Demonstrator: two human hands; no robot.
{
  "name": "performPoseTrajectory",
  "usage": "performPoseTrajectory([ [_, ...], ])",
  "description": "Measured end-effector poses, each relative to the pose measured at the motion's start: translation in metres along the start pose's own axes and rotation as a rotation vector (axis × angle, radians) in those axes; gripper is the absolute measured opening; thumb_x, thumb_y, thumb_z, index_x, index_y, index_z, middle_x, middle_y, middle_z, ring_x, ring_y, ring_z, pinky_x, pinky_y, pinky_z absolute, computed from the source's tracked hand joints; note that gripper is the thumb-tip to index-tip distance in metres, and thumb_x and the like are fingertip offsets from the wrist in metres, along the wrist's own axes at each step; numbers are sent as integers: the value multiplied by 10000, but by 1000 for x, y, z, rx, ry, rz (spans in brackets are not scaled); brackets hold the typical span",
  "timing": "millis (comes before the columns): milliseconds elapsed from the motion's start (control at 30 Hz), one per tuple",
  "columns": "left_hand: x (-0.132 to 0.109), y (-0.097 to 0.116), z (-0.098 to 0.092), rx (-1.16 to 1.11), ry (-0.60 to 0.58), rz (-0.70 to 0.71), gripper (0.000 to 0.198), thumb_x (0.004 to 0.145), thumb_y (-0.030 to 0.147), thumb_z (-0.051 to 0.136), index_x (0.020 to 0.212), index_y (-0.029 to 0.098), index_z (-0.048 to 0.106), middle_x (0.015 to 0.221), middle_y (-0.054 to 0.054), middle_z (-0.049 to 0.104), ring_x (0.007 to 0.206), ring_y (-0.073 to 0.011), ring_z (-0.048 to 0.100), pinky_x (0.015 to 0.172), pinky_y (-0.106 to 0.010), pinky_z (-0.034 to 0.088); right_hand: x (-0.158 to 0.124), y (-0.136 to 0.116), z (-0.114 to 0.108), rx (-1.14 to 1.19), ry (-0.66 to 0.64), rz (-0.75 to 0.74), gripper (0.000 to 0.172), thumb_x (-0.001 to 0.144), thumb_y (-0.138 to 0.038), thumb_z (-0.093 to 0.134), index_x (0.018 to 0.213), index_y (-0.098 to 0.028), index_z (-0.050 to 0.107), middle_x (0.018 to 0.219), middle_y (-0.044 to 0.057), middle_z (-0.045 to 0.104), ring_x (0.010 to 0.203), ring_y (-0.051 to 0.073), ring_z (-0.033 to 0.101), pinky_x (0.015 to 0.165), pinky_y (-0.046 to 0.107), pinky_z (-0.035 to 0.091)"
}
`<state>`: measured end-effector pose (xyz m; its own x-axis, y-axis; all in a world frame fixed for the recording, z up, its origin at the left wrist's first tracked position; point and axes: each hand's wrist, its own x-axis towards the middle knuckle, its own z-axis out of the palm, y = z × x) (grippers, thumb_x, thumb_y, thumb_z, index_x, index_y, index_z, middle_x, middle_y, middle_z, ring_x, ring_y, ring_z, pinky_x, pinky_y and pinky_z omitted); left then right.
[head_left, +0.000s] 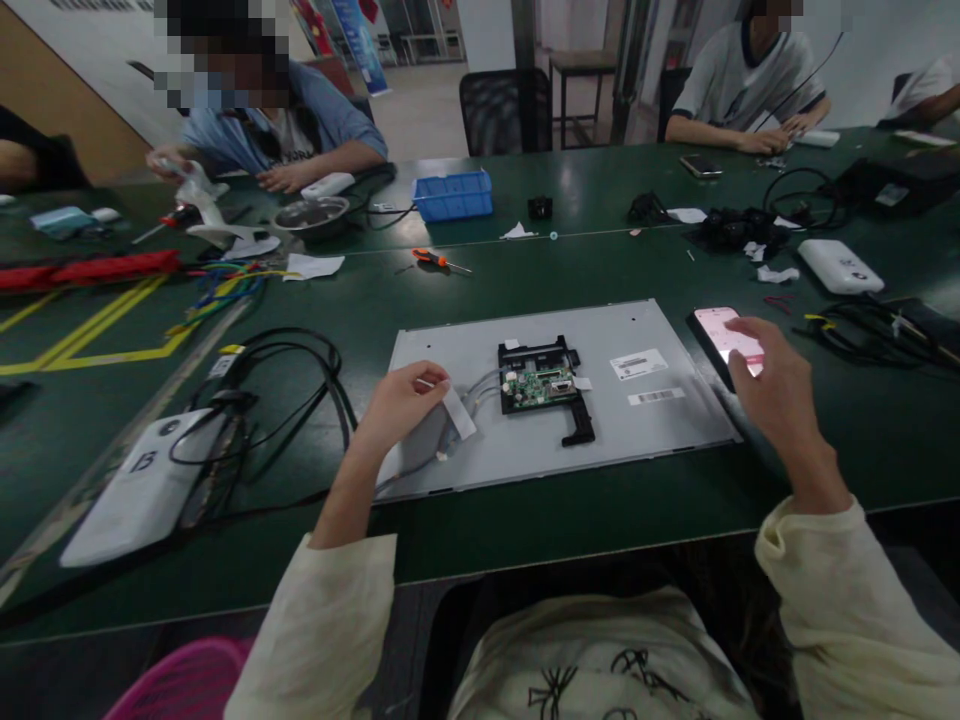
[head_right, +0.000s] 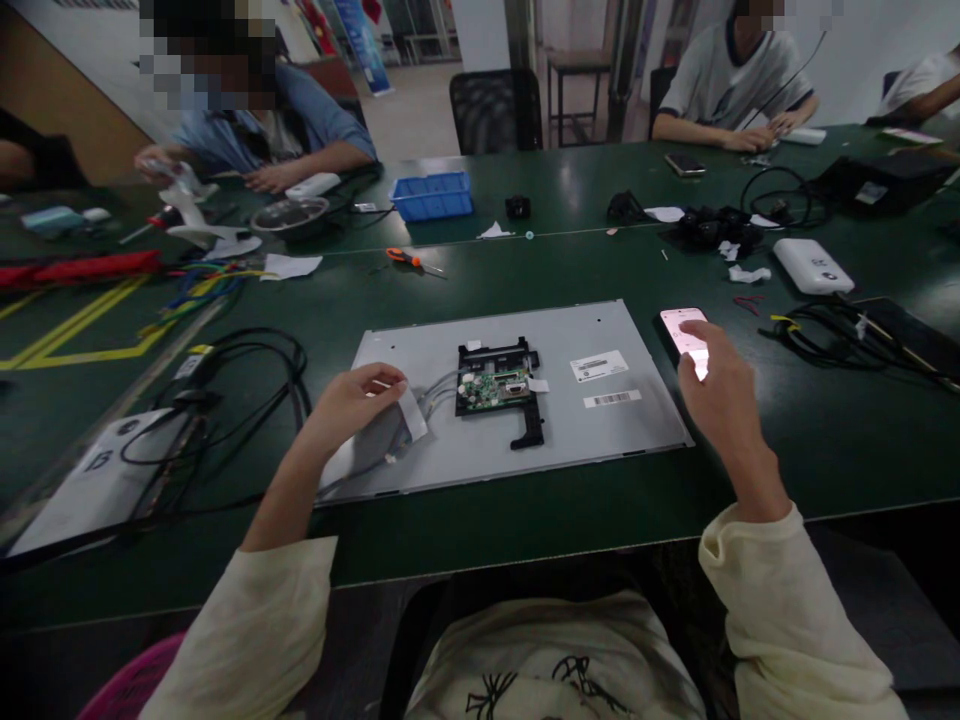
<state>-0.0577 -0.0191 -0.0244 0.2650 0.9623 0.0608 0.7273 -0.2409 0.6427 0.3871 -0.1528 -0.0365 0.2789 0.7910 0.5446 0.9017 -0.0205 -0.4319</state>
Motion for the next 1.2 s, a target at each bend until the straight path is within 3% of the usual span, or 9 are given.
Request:
performPoseTrajectory([
  [100,-8,9,0,90,110,110,295,771,382,603,994,193,647,1027,-65,644,872,-209,618,786,-326,483,-5,-24,3,24,-117,-39,437,882,-206,424,1313,-176,487,1345,131,556,1264,268,510,1039,469,412],
  [200,-22,22,2,204,222,249,261,814,309,575,1041,193,631,1096,-78,602,1039,-242,571,937,-381,445,-12,-49,10,111,-236,-172,434,898,-194,413,1326,-187,476,1365,120,540,1344,253,428,1092,501,366],
  [433,-54,29,25,342,119,254,227,872,202,472,1052,188,609,1123,-97,609,1077,-257,565,996,-404,427,-29,-146,29,244,-590,-653,441,946,-202,388,1377,-139,453,1454,100,473,1404,207,339,1157,428,313],
  [533,-60,27,34,325,91,234,289,886,187,442,1142,175,574,1168,-112,619,1107,-261,572,995,-407,439,-36,-185,45,246,-654,-835,483,950,-292,432,1387,-86,439,1475,138,446,1408,246,331,1161,438,296],
  [633,-63,25,37,331,84,206,337,908,181,407,1218,179,540,1192,-123,627,1118,-268,583,978,-414,456,-42,-209,66,259,-670,-900,500,938,-330,466,1378,-94,451,1465,149,458,1384,251,373,1152,444,305],
  [800,-66,20,38,339,90,209,419,927,164,358,1334,161,458,1181,-143,634,1110,-271,592,951,-426,472,-49,-219,87,264,-641,-900,507,924,-320,498,1357,-60,463,1434,194,480,1357,281,410,1146,456,299],
  [933,-69,21,40,303,94,192,536,926,171,380,1458,158,314,1253,-150,612,1124,-271,585,975,-440,458,-57,-215,89,296,-648,-842,561,919,-317,509,1411,-75,390,1437,197,476,1353,279,415,1139,476,306],
  [1200,-71,23,41,274,97,182,571,947,221,391,1498,180,247,1384,-145,531,1209,-279,544,1038,-471,412,-66,-213,91,305,-661,-800,619,902,-312,538,1440,-74,347,1450,195,460,1359,282,404,1139,478,312],
])
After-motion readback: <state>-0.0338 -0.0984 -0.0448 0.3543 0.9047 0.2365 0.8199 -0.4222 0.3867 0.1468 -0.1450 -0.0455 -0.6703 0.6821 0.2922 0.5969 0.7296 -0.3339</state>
